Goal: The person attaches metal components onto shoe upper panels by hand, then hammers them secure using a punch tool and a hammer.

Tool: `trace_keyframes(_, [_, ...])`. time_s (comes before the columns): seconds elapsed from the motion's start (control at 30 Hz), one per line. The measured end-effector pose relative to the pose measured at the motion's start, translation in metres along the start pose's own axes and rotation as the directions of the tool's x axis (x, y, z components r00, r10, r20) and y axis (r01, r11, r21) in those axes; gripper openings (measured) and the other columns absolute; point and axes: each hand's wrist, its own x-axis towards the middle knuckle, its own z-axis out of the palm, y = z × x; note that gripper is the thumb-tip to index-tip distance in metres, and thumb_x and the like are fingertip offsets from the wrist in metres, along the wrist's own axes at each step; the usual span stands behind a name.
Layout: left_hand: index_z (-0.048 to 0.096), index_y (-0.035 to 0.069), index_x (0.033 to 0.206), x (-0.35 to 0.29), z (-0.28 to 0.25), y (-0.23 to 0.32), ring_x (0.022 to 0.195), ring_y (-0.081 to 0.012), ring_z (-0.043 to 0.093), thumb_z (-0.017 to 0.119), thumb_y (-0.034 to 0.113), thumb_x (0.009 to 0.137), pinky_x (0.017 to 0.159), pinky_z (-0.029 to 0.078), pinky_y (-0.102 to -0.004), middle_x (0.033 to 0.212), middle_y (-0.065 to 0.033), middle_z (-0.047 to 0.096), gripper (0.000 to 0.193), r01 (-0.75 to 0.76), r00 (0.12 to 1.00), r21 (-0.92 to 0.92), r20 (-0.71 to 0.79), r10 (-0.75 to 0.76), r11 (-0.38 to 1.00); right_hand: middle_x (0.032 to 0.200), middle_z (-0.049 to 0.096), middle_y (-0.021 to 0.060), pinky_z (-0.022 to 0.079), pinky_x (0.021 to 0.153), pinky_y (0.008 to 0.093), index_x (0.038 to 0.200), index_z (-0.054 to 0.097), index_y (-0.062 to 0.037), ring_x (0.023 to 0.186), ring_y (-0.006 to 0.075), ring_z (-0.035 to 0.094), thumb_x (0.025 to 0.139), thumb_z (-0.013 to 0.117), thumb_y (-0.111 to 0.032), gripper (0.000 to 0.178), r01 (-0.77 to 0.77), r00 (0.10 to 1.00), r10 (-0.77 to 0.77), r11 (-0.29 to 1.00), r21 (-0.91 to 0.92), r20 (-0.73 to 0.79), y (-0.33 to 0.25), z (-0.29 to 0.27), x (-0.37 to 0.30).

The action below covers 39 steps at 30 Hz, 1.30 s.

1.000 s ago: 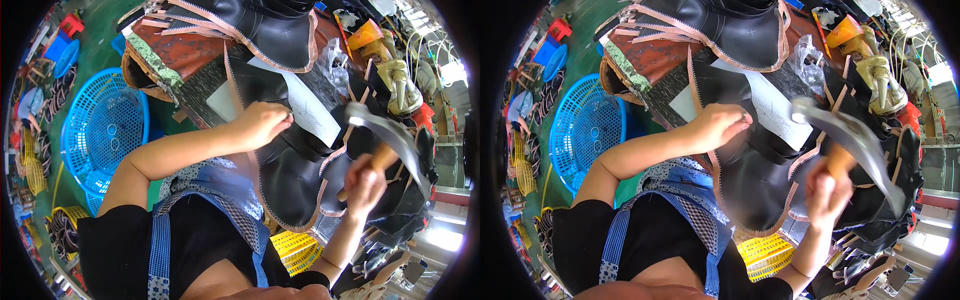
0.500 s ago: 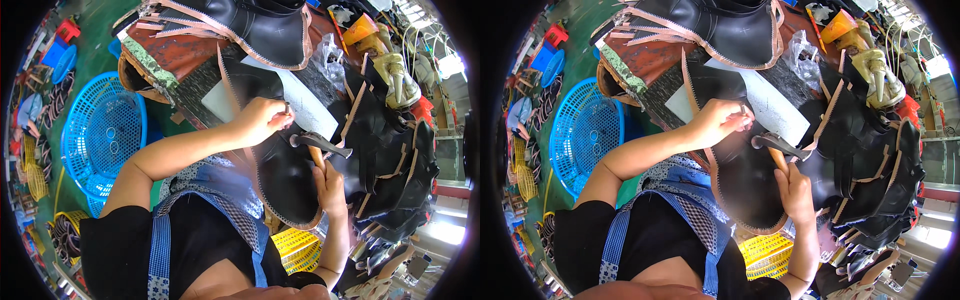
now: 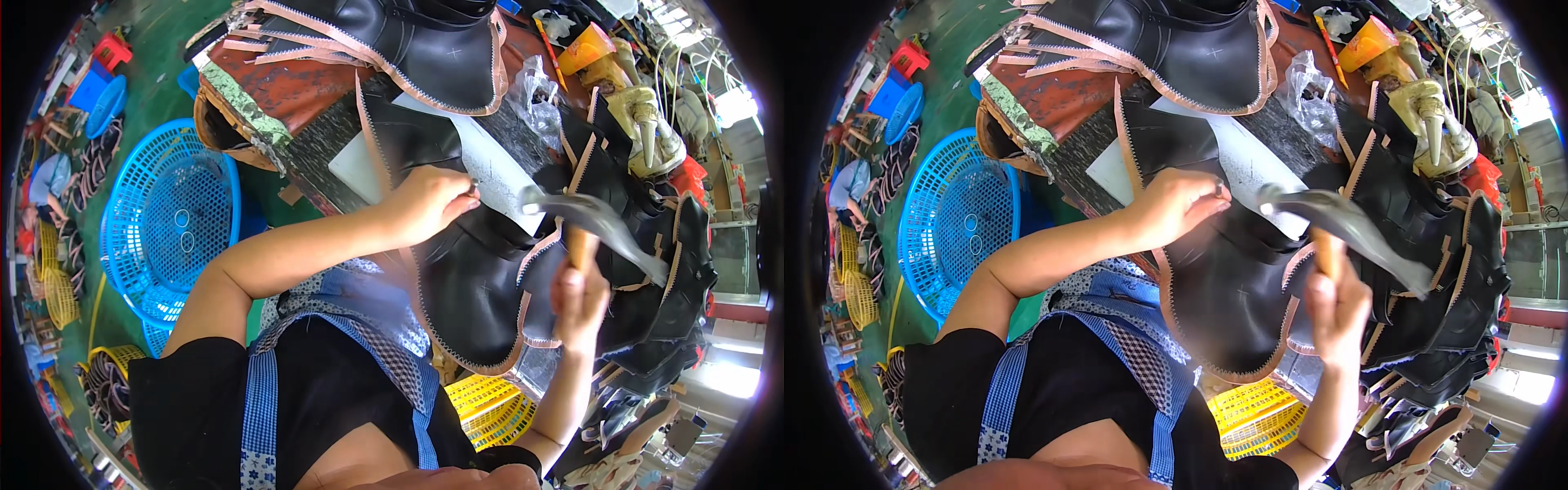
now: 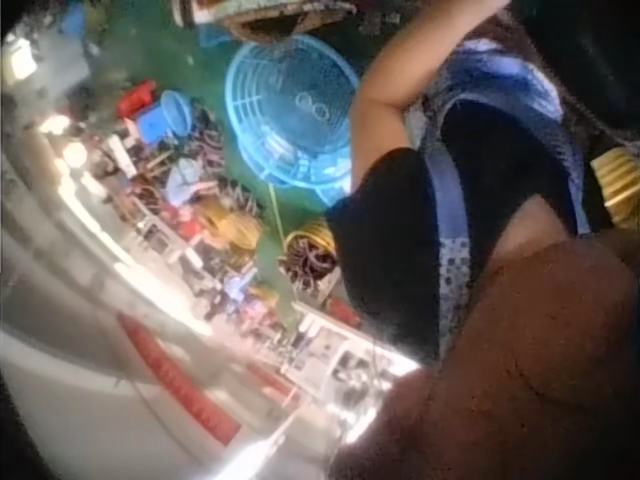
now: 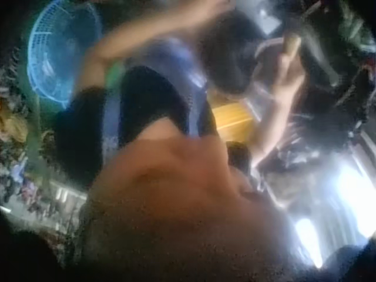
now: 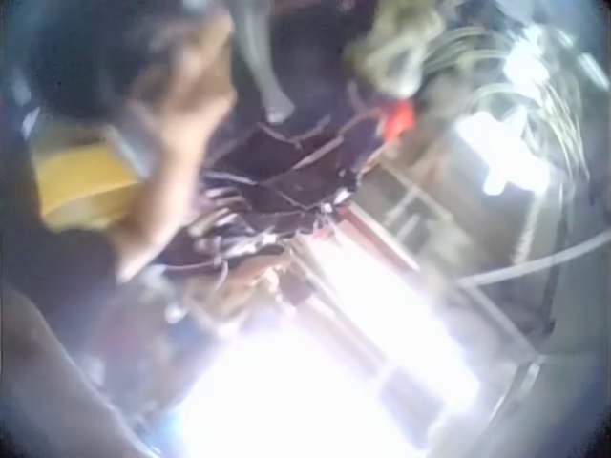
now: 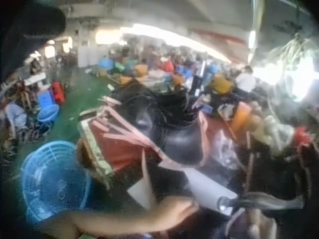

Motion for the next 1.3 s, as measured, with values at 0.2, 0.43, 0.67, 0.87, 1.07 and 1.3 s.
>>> trace_keyframes(0.2, [0.062, 0.000, 0.088, 0.002, 0.004, 0.011, 0.069, -0.0349, 0.062, 0.067, 0.007, 0.085, 0.061, 0.050, -0.0427, 0.075, -0.0128, 0.059, 0.009, -0.131, 0.990, 0.159, 0.070, 0.121, 0.979, 0.061, 0.052, 0.0052, 0.037, 0.048, 0.0296, 0.089, 0.059, 0.0007, 0.051, 0.0130, 0.049, 0.099, 0.054, -0.034, 0.036, 0.228, 0.943, -0.240, 0.971, -0.078, -0.230, 0.000, 0.010, -0.021])
trace_keyframes(0.43, [0.064, -0.005, 0.100, 0.000, -0.007, -0.007, 0.086, -0.0139, 0.066, 0.056, 0.015, 0.100, 0.078, 0.056, -0.0283, 0.090, -0.0086, 0.068, 0.021, 0.455, 0.890, -0.519, 0.231, -0.394, 0.724, 0.060, 0.043, -0.0052, 0.029, 0.044, 0.0195, 0.087, 0.052, -0.0024, 0.050, 0.0020, 0.037, 0.101, 0.053, -0.037, 0.037, -0.142, 0.988, 0.150, 0.974, 0.178, -0.030, 0.016, 0.015, -0.013])
trace_keyframes(0.67, [0.062, -0.001, 0.090, -0.006, -0.001, 0.001, 0.075, -0.0263, 0.069, 0.064, 0.006, 0.090, 0.068, 0.055, -0.0329, 0.086, -0.0124, 0.067, 0.007, -0.077, 0.997, 0.089, 0.013, 0.076, 0.993, 0.059, 0.042, 0.0002, 0.027, 0.041, 0.0187, 0.088, 0.047, -0.0019, 0.044, 0.0056, 0.037, 0.098, 0.051, -0.049, 0.049, 0.192, 0.965, -0.115, 0.924, 0.332, -0.236, -0.014, -0.002, -0.008])
trace_keyframes(0.87, [0.058, 0.001, 0.090, -0.003, -0.002, 0.010, 0.072, -0.0308, 0.066, 0.062, 0.009, 0.091, 0.061, 0.053, -0.0376, 0.084, -0.0119, 0.063, 0.009, -0.157, 0.978, 0.179, 0.162, 0.128, 0.971, 0.070, 0.051, 0.0036, 0.038, 0.057, 0.0236, 0.105, 0.056, 0.0027, 0.063, 0.0097, 0.048, 0.096, 0.059, -0.020, 0.024, -0.003, 0.979, 0.044, 0.979, -0.204, 0.200, 0.007, 0.013, -0.007])
trace_keyframes(1.07, [0.054, -0.001, 0.095, 0.045, -0.036, -0.007, 0.077, -0.0248, 0.065, 0.058, 0.016, 0.097, 0.073, 0.052, -0.0377, 0.093, -0.0129, 0.064, 0.018, 0.189, 0.981, 0.057, 0.039, -0.192, 0.980, 0.088, 0.052, 0.0104, 0.044, 0.071, 0.0340, 0.106, 0.056, 0.0005, 0.076, 0.0242, 0.050, 0.076, 0.072, -0.002, 0.034, 0.313, 0.946, -0.322, 0.873, -0.374, 0.040, 0.030, 0.031, 0.031])
trace_keyframes(1.3, [0.061, 0.003, 0.088, 0.120, -0.119, -0.092, 0.120, -0.0360, 0.050, 0.071, 0.015, 0.082, 0.104, 0.042, -0.0446, 0.130, -0.0122, 0.049, 0.017, -0.281, 0.886, 0.812, 0.014, 0.464, 0.511, 0.082, 0.058, 0.0192, 0.048, 0.069, 0.0430, 0.092, 0.057, 0.0010, 0.076, 0.0400, 0.059, 0.084, 0.060, 0.003, 0.009, 0.137, 0.977, -0.194, 0.883, -0.449, -0.084, -0.009, -0.016, 0.005])
